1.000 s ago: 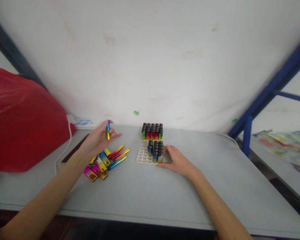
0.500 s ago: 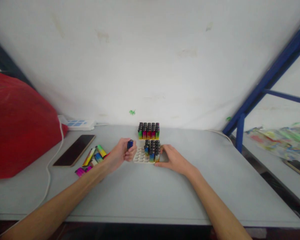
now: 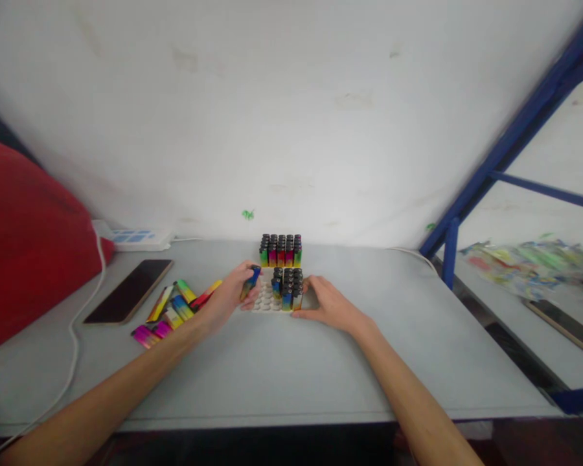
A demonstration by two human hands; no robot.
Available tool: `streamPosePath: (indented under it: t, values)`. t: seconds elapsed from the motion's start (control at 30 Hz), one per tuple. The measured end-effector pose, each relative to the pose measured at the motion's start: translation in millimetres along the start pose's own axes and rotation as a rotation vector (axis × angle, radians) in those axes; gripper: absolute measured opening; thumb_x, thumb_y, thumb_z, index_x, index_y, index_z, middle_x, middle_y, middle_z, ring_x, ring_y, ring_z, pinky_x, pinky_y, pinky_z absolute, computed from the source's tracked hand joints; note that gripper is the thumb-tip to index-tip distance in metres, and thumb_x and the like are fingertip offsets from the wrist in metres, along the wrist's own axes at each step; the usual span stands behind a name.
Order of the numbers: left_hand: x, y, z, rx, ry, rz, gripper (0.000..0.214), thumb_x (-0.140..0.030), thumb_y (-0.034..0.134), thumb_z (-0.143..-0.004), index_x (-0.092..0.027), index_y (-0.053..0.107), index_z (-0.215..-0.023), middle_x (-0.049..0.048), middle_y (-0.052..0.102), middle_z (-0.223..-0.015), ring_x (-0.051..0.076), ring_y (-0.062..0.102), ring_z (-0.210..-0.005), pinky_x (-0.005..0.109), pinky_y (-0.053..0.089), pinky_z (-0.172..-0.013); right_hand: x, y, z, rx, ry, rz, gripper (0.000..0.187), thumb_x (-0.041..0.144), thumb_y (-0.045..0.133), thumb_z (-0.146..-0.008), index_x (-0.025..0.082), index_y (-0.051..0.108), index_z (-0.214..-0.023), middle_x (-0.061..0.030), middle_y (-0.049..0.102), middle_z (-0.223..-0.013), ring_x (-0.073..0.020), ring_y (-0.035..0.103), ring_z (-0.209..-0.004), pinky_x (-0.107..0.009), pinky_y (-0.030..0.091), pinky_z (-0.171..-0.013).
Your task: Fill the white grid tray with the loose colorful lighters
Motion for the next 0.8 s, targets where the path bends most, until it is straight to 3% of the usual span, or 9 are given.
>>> streamPosePath:
  t: [0.07,0.17,0.3,0.6,0.7,0.8]
  values:
    - [0.1,-2.8,-0.2,-0.05,0.111,-0.145,0.032,-0.055,0.064,-0.094,-0.025,0.053,-0.093,-0.0069,0.055,-0.067,0.013,0.049,-0.055,0.024,0.041,-0.053,0.4,-0.1,-0.3,0.005,0.0,0.003,0.054,0.057,0.087,-0.084,0.021,0.06,-0.114,-0.0114,0.069,-0.118,-0.0301,0.065,-0.107,-0.045,0.054,-0.098]
    - [-2.7,-6.0,1.3,-0.086,0.268,-0.364,0.028,-0.049,0.067,-0.096,-0.021,0.067,-0.098,0.0014,0.069,-0.093,0.017,0.066,-0.082,0.028,0.055,-0.074,2.5,-0.8,-0.8,0.007,-0.002,-0.001,0.053,0.056,0.088,-0.084,0.021,0.06,-0.113,-0.0111,0.069,-0.116,-0.0299,0.065,-0.106,-0.044,0.053,-0.097]
    - [-5.3,-3.4,4.8,-0.039,0.364,-0.468,0.031,-0.045,0.071,-0.096,-0.019,0.076,-0.111,0.01,0.073,-0.115,0.023,0.07,-0.107,0.036,0.06,-0.093,6.6,-2.5,-1.4,0.009,-0.006,-0.001,0.052,0.053,0.089,-0.084,0.021,0.06,-0.113,-0.0108,0.069,-0.116,-0.0296,0.065,-0.106,-0.043,0.053,-0.096]
    - [1.5,-2.4,5.1,0.105,0.402,-0.71,0.028,-0.039,0.064,-0.103,-0.018,0.075,-0.117,0.0116,0.08,-0.117,0.025,0.077,-0.105,0.037,0.063,-0.095,8.8,-2.9,-1.9,0.017,-0.022,0.009,0.05,0.05,0.089,-0.085,0.021,0.06,-0.114,-0.0115,0.069,-0.117,-0.031,0.065,-0.109,-0.044,0.053,-0.098]
    - [0.2,1.9,5.9,0.082,0.469,-0.844,0.027,-0.039,0.062,-0.104,-0.019,0.075,-0.116,0.0109,0.081,-0.116,0.025,0.077,-0.103,0.038,0.062,-0.096,7.7,-2.0,-2.3,0.015,-0.032,0.01,0.051,0.05,0.089,-0.085,0.021,0.06,-0.114,-0.0117,0.069,-0.118,-0.0311,0.065,-0.109,-0.044,0.053,-0.097]
    - [-2.1,9.5,7.8,0.039,0.501,-0.908,0.032,-0.039,0.061,-0.105,-0.024,0.07,-0.132,0.0069,0.081,-0.114,0.023,0.078,-0.099,0.037,0.062,-0.098,5.9,-0.9,-2.4,0.012,-0.05,0.004,0.052,0.05,0.09,-0.084,0.021,0.059,-0.114,-0.0123,0.069,-0.119,-0.0314,0.065,-0.11,-0.044,0.053,-0.098]
Point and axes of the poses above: each hand's wrist, its own z-axis away from the middle knuckle, its own y-axis out of the palm, x = y × z, the point moved 4 cm from there along -z, towards the middle knuckle
